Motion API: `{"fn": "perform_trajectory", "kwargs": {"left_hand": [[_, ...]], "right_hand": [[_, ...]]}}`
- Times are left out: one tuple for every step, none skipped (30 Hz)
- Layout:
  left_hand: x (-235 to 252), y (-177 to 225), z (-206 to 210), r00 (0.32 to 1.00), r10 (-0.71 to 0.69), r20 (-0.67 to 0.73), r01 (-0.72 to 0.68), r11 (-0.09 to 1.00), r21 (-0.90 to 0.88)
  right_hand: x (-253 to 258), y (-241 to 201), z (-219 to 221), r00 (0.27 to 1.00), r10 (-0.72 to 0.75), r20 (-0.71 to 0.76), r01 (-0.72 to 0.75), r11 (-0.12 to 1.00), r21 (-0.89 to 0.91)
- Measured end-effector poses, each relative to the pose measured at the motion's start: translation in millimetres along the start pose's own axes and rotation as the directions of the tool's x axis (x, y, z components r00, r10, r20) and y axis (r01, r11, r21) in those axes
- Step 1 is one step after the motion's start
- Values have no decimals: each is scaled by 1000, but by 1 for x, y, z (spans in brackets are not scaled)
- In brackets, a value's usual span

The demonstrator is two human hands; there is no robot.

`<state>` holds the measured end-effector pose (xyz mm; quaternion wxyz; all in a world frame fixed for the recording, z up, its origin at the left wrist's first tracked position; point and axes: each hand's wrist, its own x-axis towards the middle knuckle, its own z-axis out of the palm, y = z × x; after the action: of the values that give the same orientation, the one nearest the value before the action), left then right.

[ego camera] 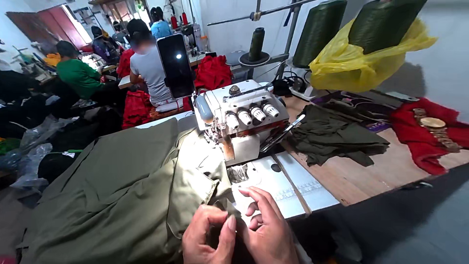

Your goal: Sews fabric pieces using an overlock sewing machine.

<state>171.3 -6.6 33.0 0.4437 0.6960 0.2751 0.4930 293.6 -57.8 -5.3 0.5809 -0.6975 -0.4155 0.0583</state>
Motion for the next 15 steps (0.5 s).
{"fn": "perform_trajectory", "kwargs": {"left_hand": [[-1, 5, -2, 995, -100, 30, 103, 985, -137], [1, 9, -6, 979, -191, 68, 202, 935, -291], [5, 12, -11, 958, -263, 113, 285, 848, -446], [11, 16, -19, 937, -305, 168, 345, 741, -577], [20, 21, -27, 922, -308, 235, 383, 636, -670], [31, 26, -34, 912, -283, 297, 408, 572, -712], [41, 30, -39, 899, -265, 350, 438, 554, -708], [49, 32, -42, 874, -276, 400, 482, 594, -644], [55, 33, -43, 837, -318, 446, 530, 673, -516], [59, 30, -44, 787, -375, 489, 569, 749, -340], [62, 26, -43, 729, -434, 529, 588, 793, -158], [65, 22, -41, 677, -472, 565, 572, 820, 0], [68, 20, -38, 646, -471, 601, 507, 853, 124], [71, 20, -34, 638, -440, 632, 411, 888, 204], [75, 21, -30, 650, -388, 654, 299, 921, 249]], "right_hand": [[2, 10, -4, 1000, -19, 9, 19, 998, -52], [5, 20, -9, 999, -37, 18, 39, 995, -93], [8, 29, -15, 998, -57, 22, 59, 989, -134], [9, 37, -23, 997, -64, 32, 68, 985, -160], [11, 44, -30, 996, -73, 42, 79, 982, -174], [14, 49, -37, 995, -80, 62, 89, 982, -166], [17, 50, -43, 991, -79, 108, 93, 987, -129], [19, 51, -49, 979, -68, 192, 82, 994, -68], [21, 50, -55, 949, -50, 312, 45, 999, 23], [23, 48, -60, 893, -47, 447, -21, 989, 146], [26, 44, -63, 832, -84, 549, -80, 960, 268], [31, 36, -63, 801, -154, 579, -99, 919, 382], [35, 26, -58, 788, -230, 571, -93, 873, 479], [39, 14, -51, 777, -282, 563, -90, 835, 543], [43, 3, -44, 760, -309, 572, -92, 821, 564]]}}
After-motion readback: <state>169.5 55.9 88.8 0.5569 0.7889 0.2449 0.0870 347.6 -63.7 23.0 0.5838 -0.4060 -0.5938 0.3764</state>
